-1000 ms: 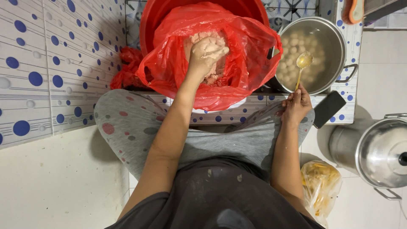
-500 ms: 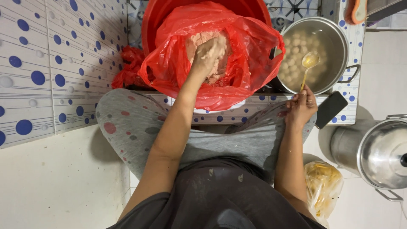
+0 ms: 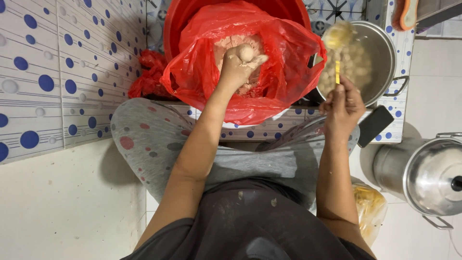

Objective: A person sits on the floor and manually forms meatballs by squeezing dough through their hand and scooping it into a pot of water with a spoon.

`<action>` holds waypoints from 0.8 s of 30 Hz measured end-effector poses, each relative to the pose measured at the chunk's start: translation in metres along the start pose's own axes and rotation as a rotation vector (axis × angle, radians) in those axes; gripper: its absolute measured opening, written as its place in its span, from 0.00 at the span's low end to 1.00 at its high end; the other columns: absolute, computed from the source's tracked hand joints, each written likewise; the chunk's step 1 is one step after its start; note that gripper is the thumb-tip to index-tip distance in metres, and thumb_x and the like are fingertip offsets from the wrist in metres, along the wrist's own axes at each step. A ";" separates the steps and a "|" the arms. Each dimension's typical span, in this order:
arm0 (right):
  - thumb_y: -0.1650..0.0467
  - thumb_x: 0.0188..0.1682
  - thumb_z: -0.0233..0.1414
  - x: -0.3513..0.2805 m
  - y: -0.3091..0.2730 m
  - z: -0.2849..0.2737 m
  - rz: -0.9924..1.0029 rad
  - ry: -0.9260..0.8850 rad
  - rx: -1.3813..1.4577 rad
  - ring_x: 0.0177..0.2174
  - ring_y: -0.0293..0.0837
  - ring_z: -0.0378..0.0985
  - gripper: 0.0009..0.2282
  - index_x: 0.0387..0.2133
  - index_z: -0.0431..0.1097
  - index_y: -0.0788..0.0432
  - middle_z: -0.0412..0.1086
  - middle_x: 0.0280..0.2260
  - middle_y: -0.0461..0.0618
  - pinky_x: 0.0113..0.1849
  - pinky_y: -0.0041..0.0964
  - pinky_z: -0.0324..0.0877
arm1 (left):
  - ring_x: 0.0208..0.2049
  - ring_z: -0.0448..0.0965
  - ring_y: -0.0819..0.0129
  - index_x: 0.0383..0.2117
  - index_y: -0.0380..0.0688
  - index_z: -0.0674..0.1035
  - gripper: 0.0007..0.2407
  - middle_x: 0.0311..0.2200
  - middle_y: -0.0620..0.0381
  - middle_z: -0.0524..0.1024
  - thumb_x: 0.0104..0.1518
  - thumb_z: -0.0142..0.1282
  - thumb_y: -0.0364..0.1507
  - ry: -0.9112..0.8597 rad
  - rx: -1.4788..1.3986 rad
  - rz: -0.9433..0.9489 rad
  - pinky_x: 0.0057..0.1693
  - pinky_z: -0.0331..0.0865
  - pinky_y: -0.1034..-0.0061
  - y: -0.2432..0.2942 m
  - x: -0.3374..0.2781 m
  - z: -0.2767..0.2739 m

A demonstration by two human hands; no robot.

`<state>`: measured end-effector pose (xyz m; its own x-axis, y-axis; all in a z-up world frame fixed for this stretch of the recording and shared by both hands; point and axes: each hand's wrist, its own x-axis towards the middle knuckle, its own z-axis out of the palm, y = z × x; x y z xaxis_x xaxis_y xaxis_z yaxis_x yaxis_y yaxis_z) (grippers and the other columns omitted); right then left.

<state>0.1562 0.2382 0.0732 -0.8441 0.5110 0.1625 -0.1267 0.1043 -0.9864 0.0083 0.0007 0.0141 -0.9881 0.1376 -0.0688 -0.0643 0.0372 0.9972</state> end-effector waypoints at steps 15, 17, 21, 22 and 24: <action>0.85 0.58 0.47 -0.006 -0.047 0.059 -0.711 -0.450 -0.754 0.42 0.59 0.81 0.14 0.56 0.68 0.70 0.75 0.46 0.67 0.47 0.47 0.76 | 0.33 0.84 0.74 0.28 0.47 0.83 0.10 0.28 0.60 0.84 0.44 0.75 0.25 -0.058 -0.125 0.114 0.44 0.80 0.81 0.011 -0.001 -0.002; 0.86 0.55 0.47 -0.007 -0.046 0.062 -0.709 -0.451 -0.770 0.40 0.60 0.80 0.17 0.57 0.67 0.67 0.75 0.45 0.68 0.43 0.49 0.76 | 0.32 0.82 0.75 0.27 0.49 0.81 0.10 0.27 0.63 0.82 0.45 0.74 0.23 -0.047 -0.112 0.062 0.42 0.79 0.81 0.001 0.001 0.000; 0.88 0.45 0.43 -0.006 -0.040 0.065 -0.774 -0.443 -0.843 0.34 0.57 0.78 0.25 0.58 0.66 0.66 0.75 0.41 0.67 0.34 0.49 0.76 | 0.22 0.75 0.78 0.18 0.51 0.78 0.11 0.18 0.65 0.75 0.49 0.72 0.22 -0.060 -0.130 -0.054 0.30 0.72 0.79 0.005 -0.002 0.000; 0.88 0.45 0.43 -0.006 -0.041 0.067 -0.772 -0.444 -0.843 0.34 0.57 0.78 0.25 0.58 0.66 0.66 0.75 0.41 0.67 0.34 0.49 0.76 | 0.22 0.75 0.78 0.18 0.51 0.78 0.11 0.18 0.65 0.75 0.49 0.72 0.22 -0.060 -0.130 -0.056 0.30 0.72 0.79 0.004 -0.001 0.000; 0.88 0.53 0.43 -0.007 -0.043 0.071 -0.788 -0.495 -0.846 0.27 0.54 0.74 0.20 0.58 0.67 0.70 0.72 0.34 0.63 0.31 0.47 0.74 | 0.29 0.83 0.73 0.22 0.48 0.83 0.09 0.22 0.59 0.82 0.51 0.66 0.16 -0.058 -0.196 -0.107 0.35 0.79 0.80 0.001 0.002 0.002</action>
<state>0.1306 0.1692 0.1130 -0.8190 -0.2941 0.4927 -0.4659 0.8421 -0.2717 0.0067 0.0027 0.0151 -0.9649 0.2002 -0.1701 -0.1995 -0.1373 0.9702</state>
